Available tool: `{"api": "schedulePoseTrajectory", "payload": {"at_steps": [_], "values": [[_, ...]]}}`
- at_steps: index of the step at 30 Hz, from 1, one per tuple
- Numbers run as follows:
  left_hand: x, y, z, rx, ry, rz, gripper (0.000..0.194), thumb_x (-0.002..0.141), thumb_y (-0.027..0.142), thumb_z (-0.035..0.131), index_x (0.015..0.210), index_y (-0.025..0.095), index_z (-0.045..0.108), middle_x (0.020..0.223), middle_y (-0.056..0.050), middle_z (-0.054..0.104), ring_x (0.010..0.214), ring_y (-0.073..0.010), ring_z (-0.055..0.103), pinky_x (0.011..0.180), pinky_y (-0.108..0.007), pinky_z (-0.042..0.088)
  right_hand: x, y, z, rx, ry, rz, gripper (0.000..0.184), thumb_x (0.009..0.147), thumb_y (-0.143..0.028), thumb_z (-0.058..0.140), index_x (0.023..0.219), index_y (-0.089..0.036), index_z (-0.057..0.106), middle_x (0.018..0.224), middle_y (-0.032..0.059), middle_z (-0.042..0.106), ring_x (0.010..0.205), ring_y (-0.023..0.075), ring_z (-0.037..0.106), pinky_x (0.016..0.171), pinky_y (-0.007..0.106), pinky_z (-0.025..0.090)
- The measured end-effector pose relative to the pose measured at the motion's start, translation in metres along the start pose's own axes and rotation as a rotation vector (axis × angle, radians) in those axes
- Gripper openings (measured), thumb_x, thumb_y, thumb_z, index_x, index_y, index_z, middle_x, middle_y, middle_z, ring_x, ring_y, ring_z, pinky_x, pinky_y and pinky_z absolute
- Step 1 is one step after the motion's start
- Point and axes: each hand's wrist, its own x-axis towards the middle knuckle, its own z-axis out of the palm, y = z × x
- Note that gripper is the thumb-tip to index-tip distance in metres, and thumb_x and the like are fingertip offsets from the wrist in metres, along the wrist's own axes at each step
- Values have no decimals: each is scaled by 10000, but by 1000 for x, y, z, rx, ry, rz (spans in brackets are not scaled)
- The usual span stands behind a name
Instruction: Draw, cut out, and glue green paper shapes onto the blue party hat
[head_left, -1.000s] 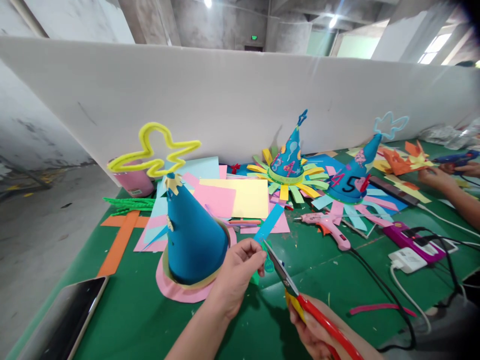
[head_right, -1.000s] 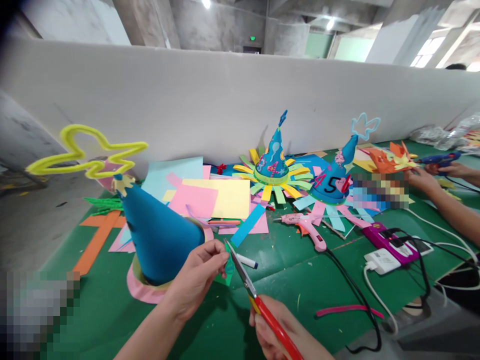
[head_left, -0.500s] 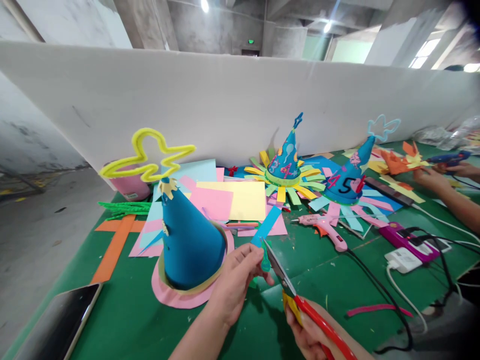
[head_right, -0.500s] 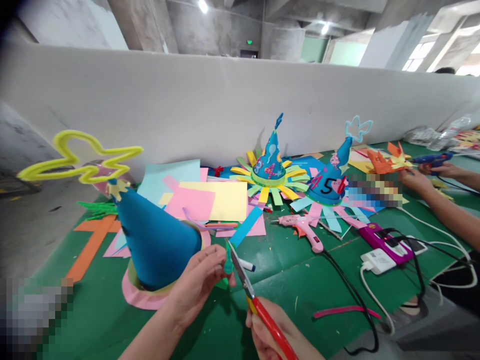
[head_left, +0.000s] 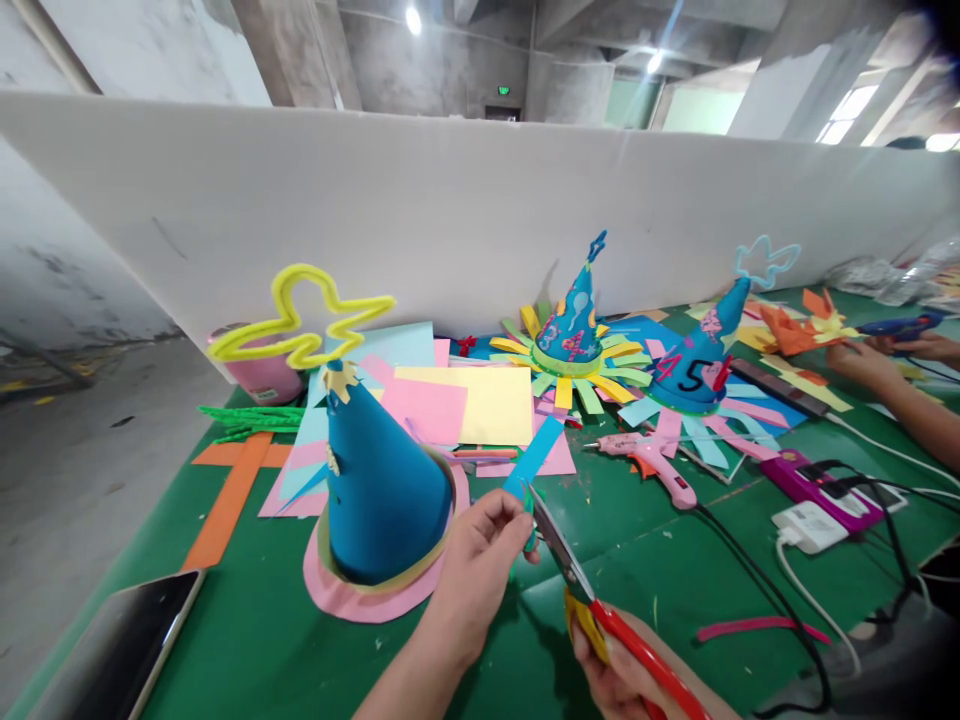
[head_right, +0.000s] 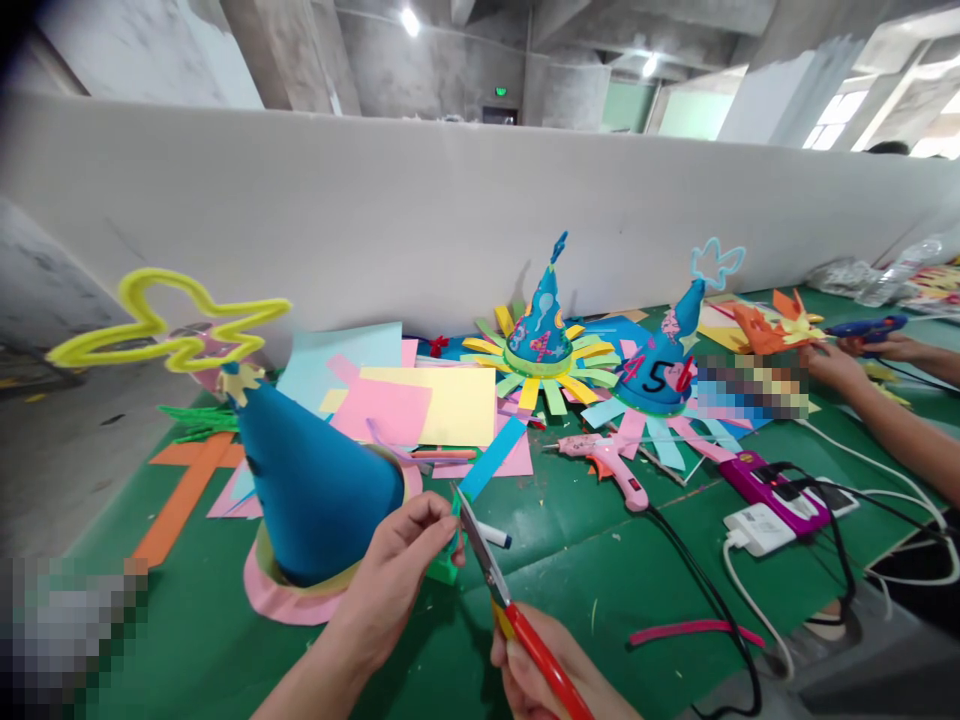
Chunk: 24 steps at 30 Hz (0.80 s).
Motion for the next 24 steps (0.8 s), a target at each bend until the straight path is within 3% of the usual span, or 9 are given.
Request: {"api": "schedulePoseTrajectory", "payload": {"at_steps": [7,10,13,16,24], "values": [[-1,7,-2,62,-54,27,159,726,181,532,582,170,465,535,33,498,532,-103,464,553,-221,360,0,4,-3,129,2,51,494,648,-548,657,889,-126,565,575,-57,358,472,25,237,415,114,194],[0,6,-4,72,-95,23,160,734,180,521,586,170,461,535,32,498,536,-105,464,558,-227,364,-1,3,-6,71,-50,30,449,711,-519,615,921,-125,571,623,-33,474,483,37,398,459,149,337],[-1,6,-3,68,-109,7,166,730,181,524,579,170,458,526,34,494,531,-101,460,552,-221,364,-3,0,-7,29,-59,20,287,846,-340,520,1058,-147,535,949,46,592,748,146,588,650,313,496],[-2,5,-1,45,-92,2,173,730,192,536,572,170,468,537,35,484,540,-101,454,554,-217,380,-4,-3,-5,19,-49,16,281,860,-270,508,1119,-163,508,1129,73,545,925,204,572,759,408,490],[-5,0,4,9,-43,-37,184,706,216,584,558,162,488,583,23,476,575,-108,441,542,-218,402,-2,-1,1,9,-46,1,272,861,-277,504,1106,-160,515,1107,69,555,900,196,579,742,395,496]]}}
